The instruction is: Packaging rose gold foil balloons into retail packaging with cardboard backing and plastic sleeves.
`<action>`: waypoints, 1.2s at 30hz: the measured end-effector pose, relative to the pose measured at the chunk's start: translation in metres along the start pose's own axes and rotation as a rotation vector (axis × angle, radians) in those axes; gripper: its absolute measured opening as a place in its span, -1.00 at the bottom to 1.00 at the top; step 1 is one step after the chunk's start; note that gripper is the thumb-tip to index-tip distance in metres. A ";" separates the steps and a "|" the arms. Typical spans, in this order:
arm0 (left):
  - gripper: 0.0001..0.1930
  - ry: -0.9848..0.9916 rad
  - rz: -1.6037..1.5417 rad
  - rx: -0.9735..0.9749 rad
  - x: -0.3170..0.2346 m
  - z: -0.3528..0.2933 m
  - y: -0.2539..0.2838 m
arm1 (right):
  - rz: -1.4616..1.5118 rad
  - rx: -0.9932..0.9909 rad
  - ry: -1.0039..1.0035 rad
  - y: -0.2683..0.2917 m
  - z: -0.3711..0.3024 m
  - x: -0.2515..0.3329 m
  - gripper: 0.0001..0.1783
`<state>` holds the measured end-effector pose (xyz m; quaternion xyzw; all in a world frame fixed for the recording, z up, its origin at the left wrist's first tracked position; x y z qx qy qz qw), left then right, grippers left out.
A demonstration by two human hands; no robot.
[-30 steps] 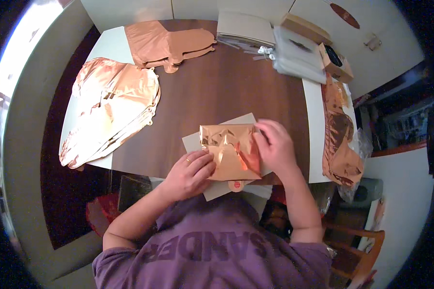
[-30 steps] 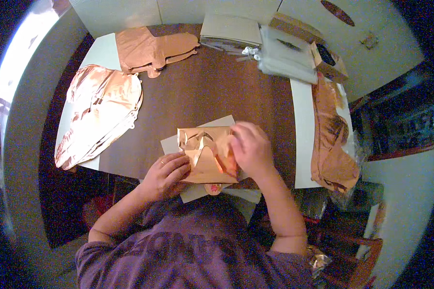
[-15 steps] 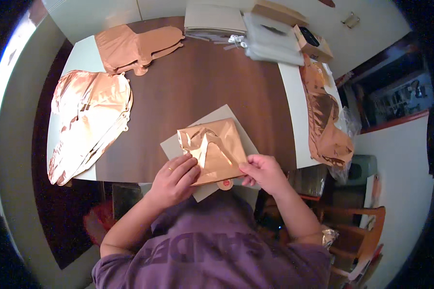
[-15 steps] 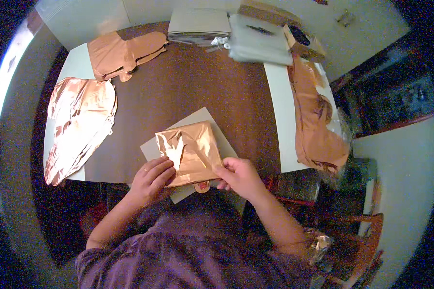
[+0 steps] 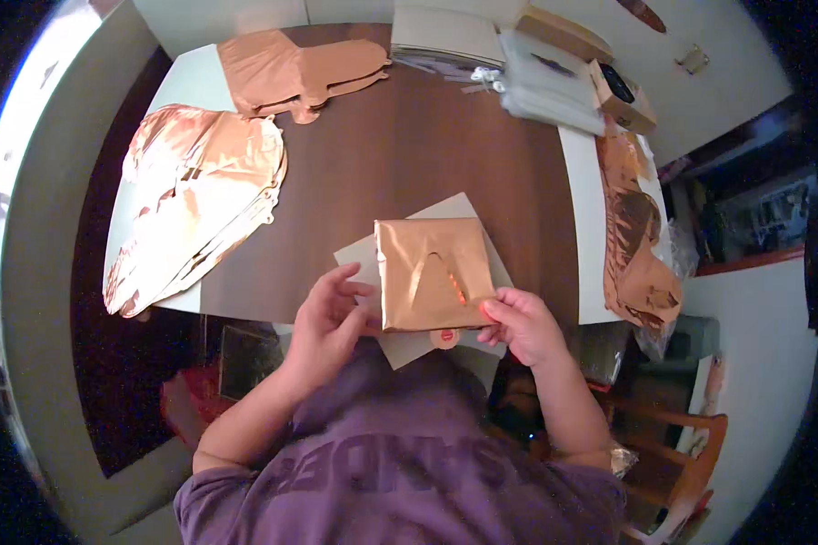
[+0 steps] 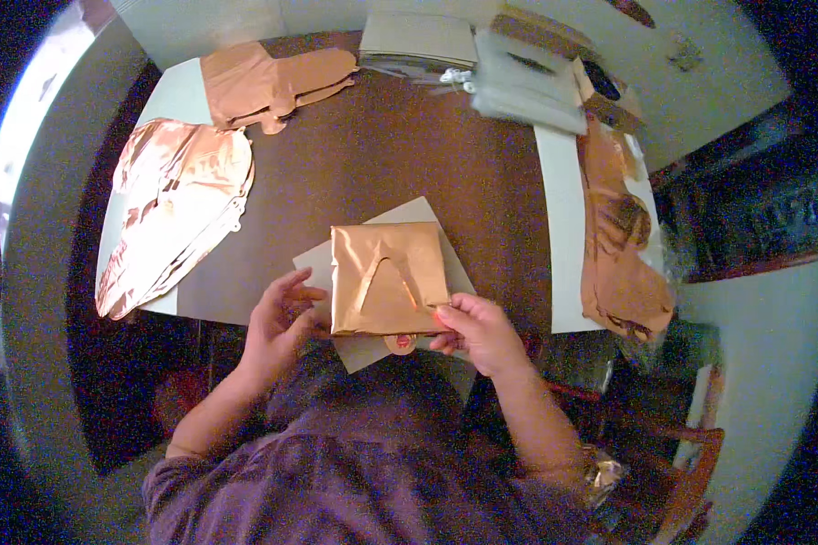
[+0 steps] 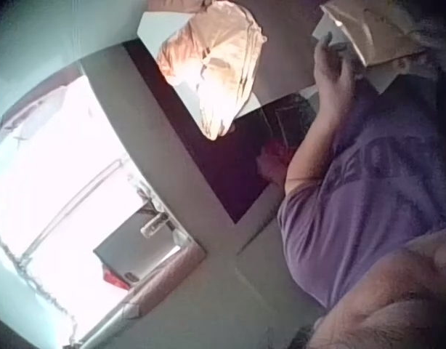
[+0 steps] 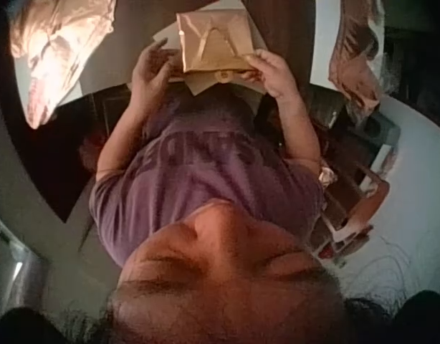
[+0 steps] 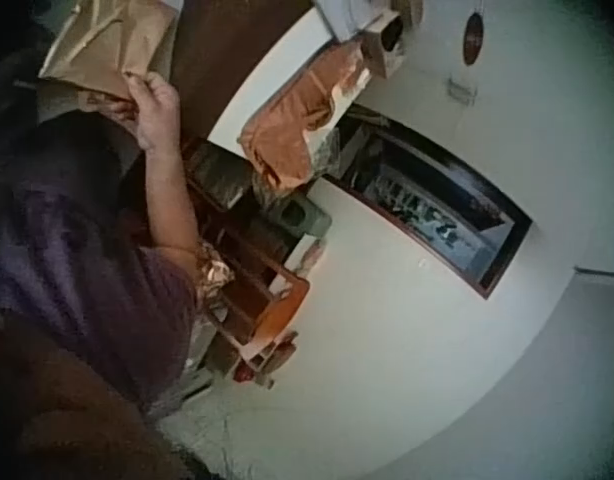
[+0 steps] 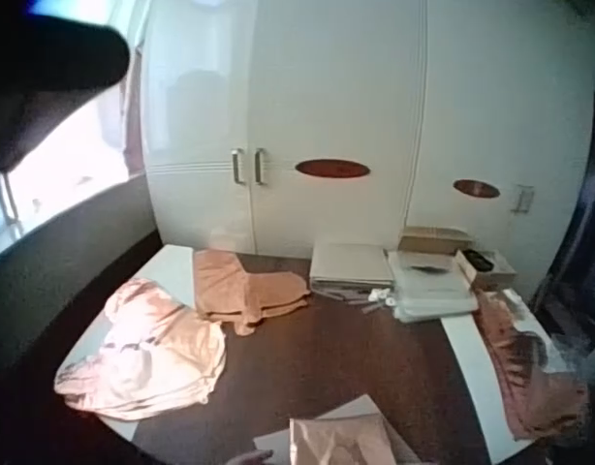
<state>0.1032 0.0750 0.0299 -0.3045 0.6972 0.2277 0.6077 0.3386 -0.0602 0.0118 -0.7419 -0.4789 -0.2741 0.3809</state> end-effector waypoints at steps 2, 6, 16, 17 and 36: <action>-0.43 0.173 -0.276 0.098 -0.002 0.007 -0.005 | 0.000 -0.008 0.005 -0.001 0.000 0.002 -0.80; -0.41 0.336 -0.310 0.119 -0.005 0.015 -0.010 | -0.002 0.027 0.001 -0.001 0.000 0.002 -0.80; -0.40 0.293 -0.249 0.147 0.012 0.033 -0.015 | -0.038 -0.051 0.108 -0.002 -0.001 0.006 -0.56; -0.39 0.292 -0.237 0.136 0.011 0.033 -0.015 | -0.047 -0.108 0.157 -0.001 -0.002 0.008 -0.48; -0.33 0.199 -0.242 0.002 0.019 0.034 -0.010 | 0.298 -0.174 0.224 -0.020 -0.001 0.012 -0.45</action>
Point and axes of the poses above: each hand's wrist, its own z-axis towards the middle knuckle, its own y-axis out of the back of the hand, x = y × z, the point moved 5 cm from there along z, towards the middle knuckle, and after that the axes turned 8 degrees about x, right-handed, at the moved point
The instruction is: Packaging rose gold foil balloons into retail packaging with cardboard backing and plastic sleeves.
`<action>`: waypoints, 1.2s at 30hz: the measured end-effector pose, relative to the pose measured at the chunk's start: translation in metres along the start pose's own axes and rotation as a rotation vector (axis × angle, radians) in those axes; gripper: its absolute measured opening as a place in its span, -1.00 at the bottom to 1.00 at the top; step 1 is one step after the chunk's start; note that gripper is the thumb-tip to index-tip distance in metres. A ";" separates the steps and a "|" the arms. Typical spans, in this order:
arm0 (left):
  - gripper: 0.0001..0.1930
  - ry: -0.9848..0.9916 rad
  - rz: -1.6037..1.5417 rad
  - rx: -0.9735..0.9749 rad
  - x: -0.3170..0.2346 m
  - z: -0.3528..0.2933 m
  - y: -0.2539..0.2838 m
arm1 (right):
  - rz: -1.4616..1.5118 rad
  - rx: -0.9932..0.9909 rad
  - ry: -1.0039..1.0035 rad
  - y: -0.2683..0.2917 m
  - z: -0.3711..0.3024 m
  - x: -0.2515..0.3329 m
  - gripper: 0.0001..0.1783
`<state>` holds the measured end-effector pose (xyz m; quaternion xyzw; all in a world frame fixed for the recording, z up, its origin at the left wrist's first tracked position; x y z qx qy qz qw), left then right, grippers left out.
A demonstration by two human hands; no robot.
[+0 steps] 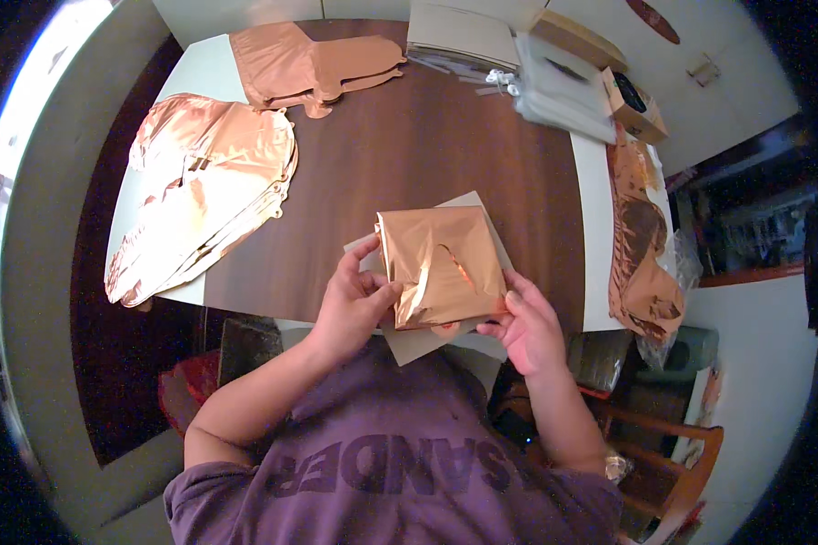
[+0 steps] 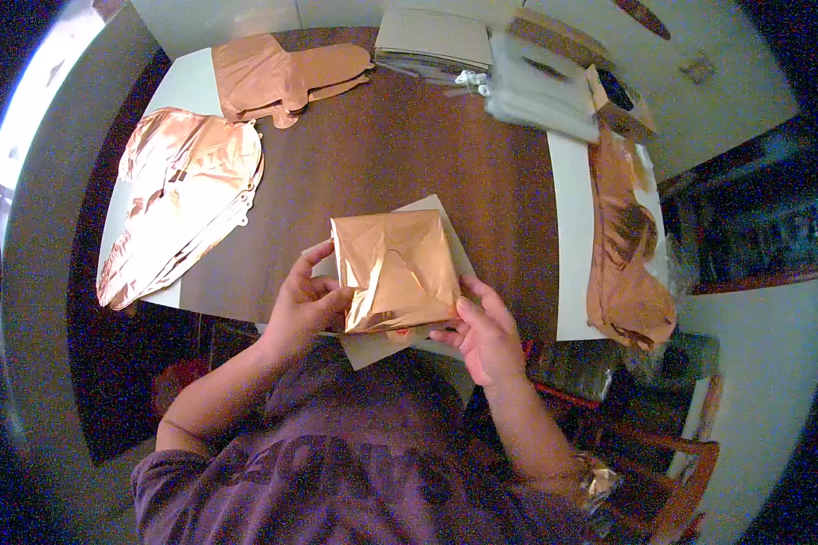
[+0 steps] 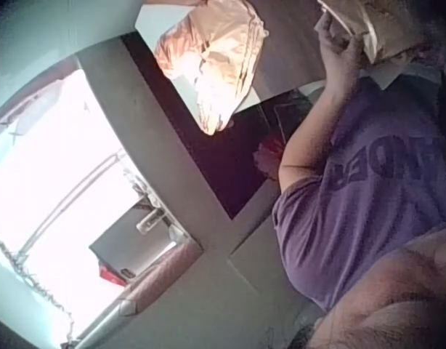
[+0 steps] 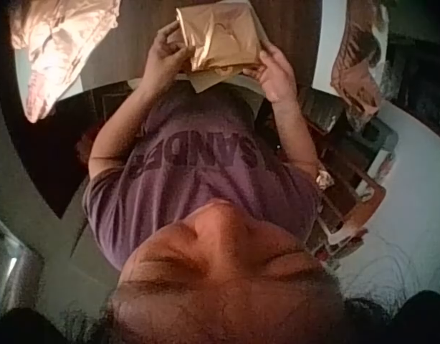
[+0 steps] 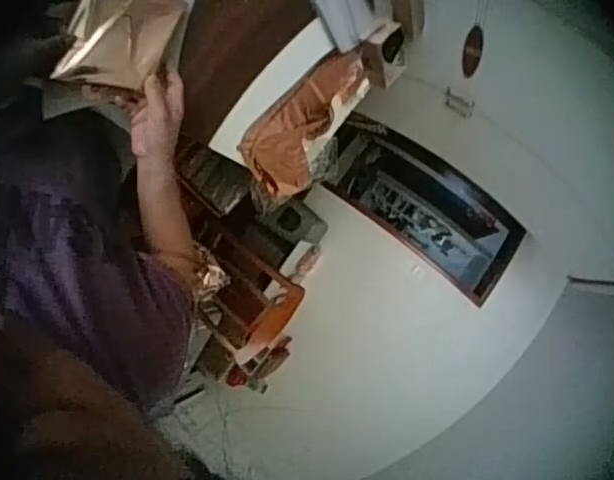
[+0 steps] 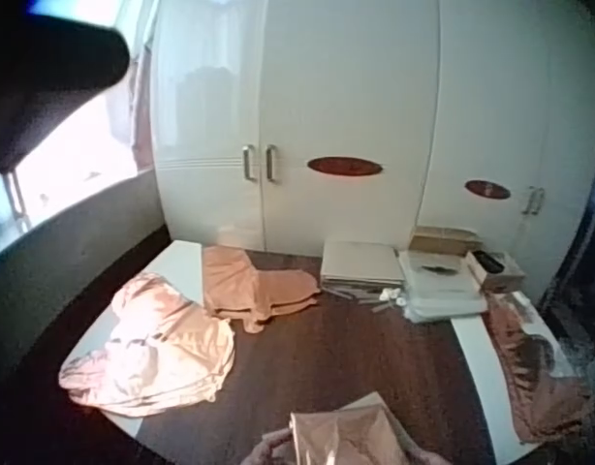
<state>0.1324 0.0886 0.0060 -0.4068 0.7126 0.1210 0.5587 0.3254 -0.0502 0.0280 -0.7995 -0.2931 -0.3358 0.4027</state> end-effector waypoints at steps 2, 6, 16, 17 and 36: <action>-0.33 -0.015 0.005 0.004 -0.007 -0.001 -0.006 | 0.241 0.048 0.001 -0.004 -0.005 -0.009 -0.49; -0.41 -0.060 0.011 0.036 -0.012 -0.006 -0.017 | 0.201 0.051 -0.016 -0.006 -0.001 -0.025 -0.67; -0.49 -0.779 0.969 -0.041 -0.086 0.026 0.007 | 0.160 0.098 -0.059 0.008 -0.005 -0.007 -0.84; -0.49 -0.782 0.968 -0.042 -0.093 0.031 0.009 | 0.160 0.203 -0.026 0.002 -0.006 0.002 -0.84; -0.50 -0.827 1.400 0.081 -0.047 -0.026 0.000 | -0.107 0.087 -0.184 -0.002 0.019 -0.007 -0.68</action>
Point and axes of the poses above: each hand's wrist, its own z-axis towards the middle knuckle, its own y-axis out of the back of the hand, x = y × z, the point moved 5 cm from there along z, towards the middle knuckle, and after that the axes turned 8 degrees about x, right-handed, at the moved point
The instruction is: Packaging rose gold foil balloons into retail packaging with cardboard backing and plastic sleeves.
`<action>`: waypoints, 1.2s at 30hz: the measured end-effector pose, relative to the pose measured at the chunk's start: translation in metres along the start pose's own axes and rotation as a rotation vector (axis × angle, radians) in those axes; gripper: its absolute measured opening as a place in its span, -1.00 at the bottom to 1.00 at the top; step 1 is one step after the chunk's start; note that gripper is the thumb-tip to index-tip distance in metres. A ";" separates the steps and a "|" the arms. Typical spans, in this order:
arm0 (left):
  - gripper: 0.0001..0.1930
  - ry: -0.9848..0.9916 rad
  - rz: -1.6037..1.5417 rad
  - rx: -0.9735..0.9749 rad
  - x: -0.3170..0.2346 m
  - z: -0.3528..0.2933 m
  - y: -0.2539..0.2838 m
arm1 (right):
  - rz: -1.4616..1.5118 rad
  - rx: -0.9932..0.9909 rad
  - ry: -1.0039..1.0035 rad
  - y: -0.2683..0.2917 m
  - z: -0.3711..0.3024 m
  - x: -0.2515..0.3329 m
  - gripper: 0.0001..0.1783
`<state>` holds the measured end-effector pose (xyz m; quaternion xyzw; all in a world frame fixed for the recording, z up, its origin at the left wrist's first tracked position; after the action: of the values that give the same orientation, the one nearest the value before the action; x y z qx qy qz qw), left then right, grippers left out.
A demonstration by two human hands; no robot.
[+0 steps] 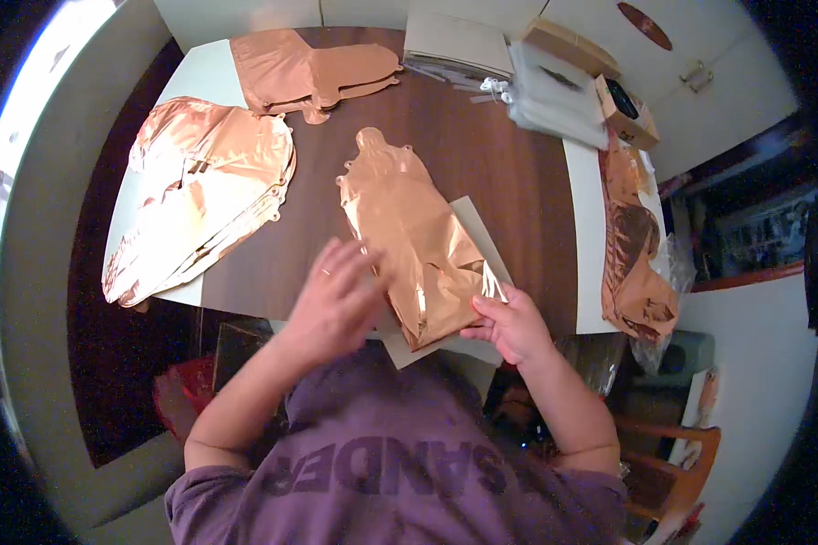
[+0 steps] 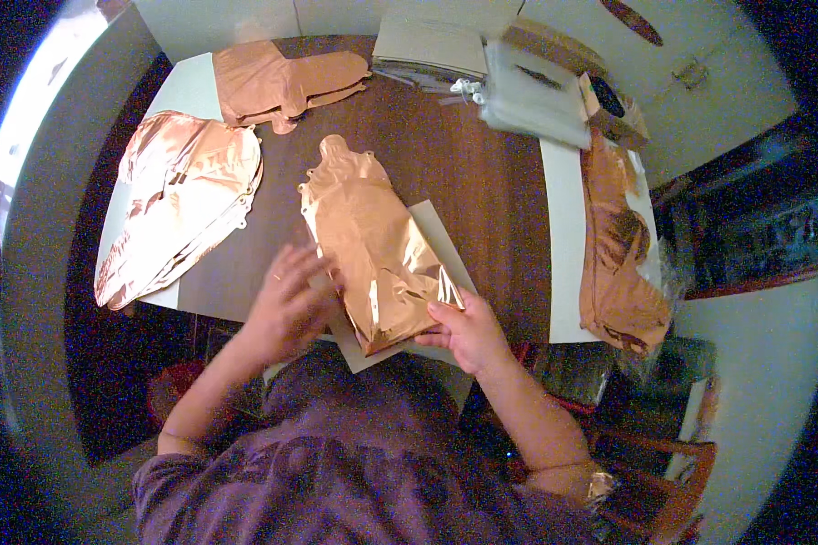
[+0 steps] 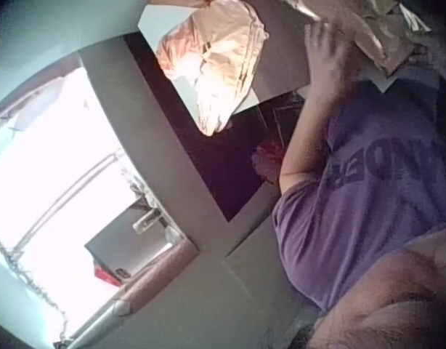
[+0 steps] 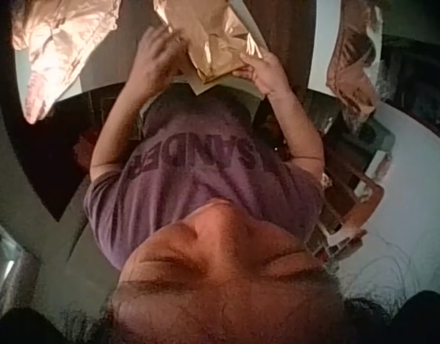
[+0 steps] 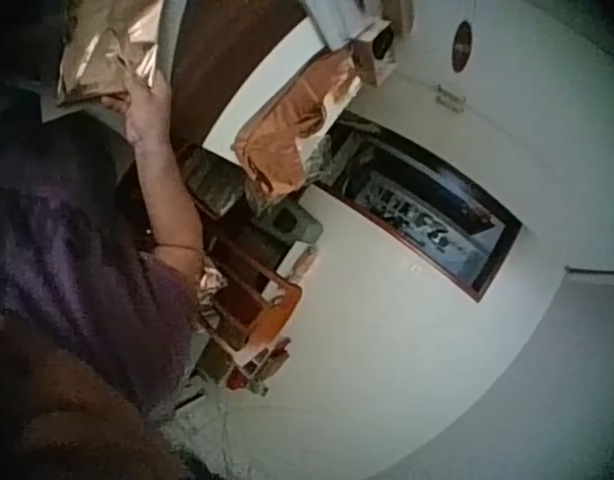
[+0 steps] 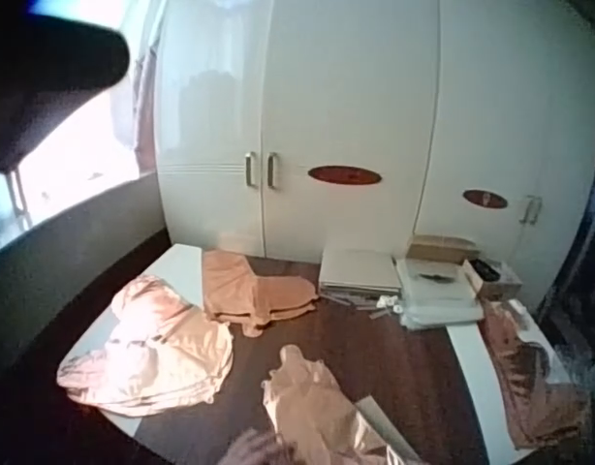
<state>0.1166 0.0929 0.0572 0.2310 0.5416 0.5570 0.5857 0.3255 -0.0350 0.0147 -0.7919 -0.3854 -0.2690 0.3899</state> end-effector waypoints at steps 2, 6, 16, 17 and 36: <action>-0.50 -0.029 -0.093 0.074 -0.016 -0.002 -0.015 | -0.009 -0.006 -0.023 0.006 0.000 -0.004 -0.62; -0.50 0.017 -0.021 0.111 -0.017 0.001 -0.032 | -0.067 -0.021 -0.009 0.008 0.001 0.005 -0.65; -0.52 -0.009 -0.069 -0.102 -0.022 -0.005 -0.017 | -1.716 -0.230 0.866 -0.006 -0.018 0.058 -0.41; -0.52 -0.007 -0.070 -0.099 -0.024 -0.011 -0.018 | -1.774 -0.144 0.888 -0.015 -0.014 0.053 -0.38; -0.48 0.019 -0.049 -0.084 -0.040 -0.012 -0.030 | -1.664 -0.333 0.967 -0.013 -0.014 0.018 -0.58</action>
<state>0.1260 0.0449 0.0426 0.1879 0.5288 0.5669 0.6031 0.3234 -0.0338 0.0408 -0.1161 -0.5769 -0.8050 0.0748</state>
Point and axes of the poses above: each hand's wrist, its own z-axis towards the middle knuckle, its own y-axis out of the back of the hand, x = y × z, the point moved 5 cm from there along z, towards the middle knuckle, and after that the axes turned 8 degrees about x, right-handed, at the moved point
